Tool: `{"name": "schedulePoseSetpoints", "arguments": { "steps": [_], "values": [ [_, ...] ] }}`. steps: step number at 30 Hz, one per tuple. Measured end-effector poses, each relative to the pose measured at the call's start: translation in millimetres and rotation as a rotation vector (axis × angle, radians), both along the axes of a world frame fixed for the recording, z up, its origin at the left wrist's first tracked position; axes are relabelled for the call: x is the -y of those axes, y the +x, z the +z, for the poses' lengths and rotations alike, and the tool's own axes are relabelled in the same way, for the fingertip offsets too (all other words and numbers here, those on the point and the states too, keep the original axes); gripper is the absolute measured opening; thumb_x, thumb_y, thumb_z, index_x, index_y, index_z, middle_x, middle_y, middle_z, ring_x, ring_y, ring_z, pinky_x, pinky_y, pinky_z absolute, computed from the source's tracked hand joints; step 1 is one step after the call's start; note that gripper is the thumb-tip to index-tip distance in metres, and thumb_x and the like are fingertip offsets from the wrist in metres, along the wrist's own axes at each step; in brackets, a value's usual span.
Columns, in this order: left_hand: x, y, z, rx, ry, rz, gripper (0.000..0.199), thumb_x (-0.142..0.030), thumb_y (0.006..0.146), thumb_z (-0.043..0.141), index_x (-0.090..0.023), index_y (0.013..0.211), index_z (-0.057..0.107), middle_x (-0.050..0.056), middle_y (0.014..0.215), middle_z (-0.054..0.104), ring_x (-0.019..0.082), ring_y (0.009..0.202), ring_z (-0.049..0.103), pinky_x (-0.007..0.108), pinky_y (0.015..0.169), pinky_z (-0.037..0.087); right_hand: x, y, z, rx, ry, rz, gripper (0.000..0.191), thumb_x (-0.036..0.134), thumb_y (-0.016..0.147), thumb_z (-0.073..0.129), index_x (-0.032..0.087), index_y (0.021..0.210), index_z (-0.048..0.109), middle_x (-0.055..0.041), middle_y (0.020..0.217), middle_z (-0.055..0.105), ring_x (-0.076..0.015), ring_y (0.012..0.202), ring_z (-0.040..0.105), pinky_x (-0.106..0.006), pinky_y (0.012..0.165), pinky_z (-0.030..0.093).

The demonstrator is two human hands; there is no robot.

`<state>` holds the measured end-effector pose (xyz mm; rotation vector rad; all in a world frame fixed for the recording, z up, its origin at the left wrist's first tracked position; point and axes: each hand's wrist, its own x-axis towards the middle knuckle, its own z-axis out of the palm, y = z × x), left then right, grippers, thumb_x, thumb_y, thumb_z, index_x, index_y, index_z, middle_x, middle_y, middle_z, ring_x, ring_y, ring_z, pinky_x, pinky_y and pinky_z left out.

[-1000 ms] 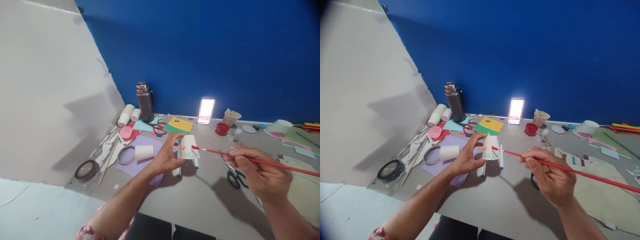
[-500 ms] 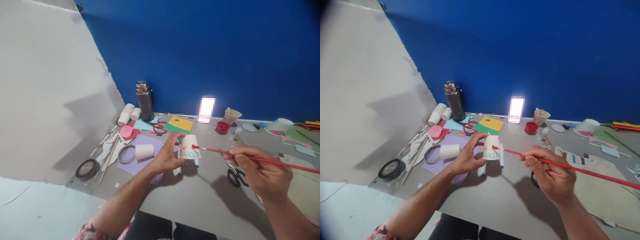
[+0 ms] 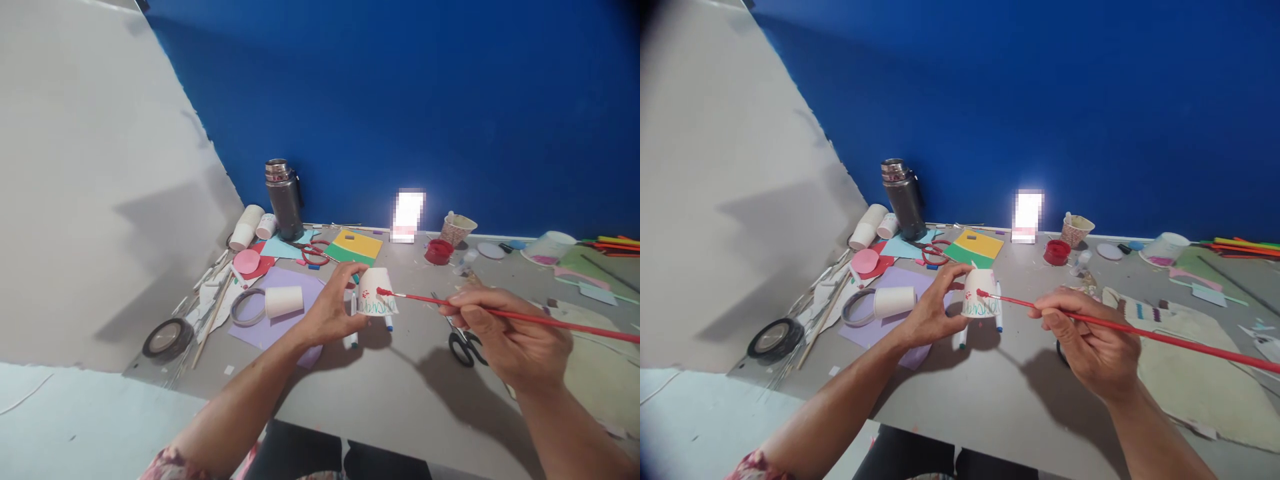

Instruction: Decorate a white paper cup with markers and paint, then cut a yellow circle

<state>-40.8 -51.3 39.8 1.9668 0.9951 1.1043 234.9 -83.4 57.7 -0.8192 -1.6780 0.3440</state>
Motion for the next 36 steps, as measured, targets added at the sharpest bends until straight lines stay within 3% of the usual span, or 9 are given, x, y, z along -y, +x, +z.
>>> {"name": "schedulePoseSetpoints", "arguments": {
  "steps": [16, 36],
  "values": [
    [-0.6, -0.4, 0.6, 0.057, -0.077, -0.004, 0.075, -0.014, 0.070, 0.081, -0.027, 0.137, 0.051, 0.012, 0.144, 0.053, 0.033, 0.136, 0.054, 0.051, 0.112, 0.050, 1.0, 2.9, 0.6, -0.016, -0.038, -0.004, 0.011, 0.023, 0.100, 0.069, 0.025, 0.096, 0.079, -0.0015, 0.082, 0.080, -0.0168, 0.066, 0.074, -0.026, 0.055, 0.062],
    [-2.8, 0.0, -5.1, 0.020, -0.047, -0.006, 0.077, -0.013, 0.069, 0.080, -0.028, 0.138, 0.050, 0.010, 0.144, 0.054, 0.032, 0.135, 0.053, 0.051, 0.110, 0.050, -1.1, 3.9, -5.8, -0.013, -0.022, 0.036, 0.014, 0.018, 0.101, 0.067, 0.027, 0.101, 0.078, -0.0006, 0.087, 0.079, -0.0155, 0.070, 0.073, -0.026, 0.057, 0.059]
  ]
}}
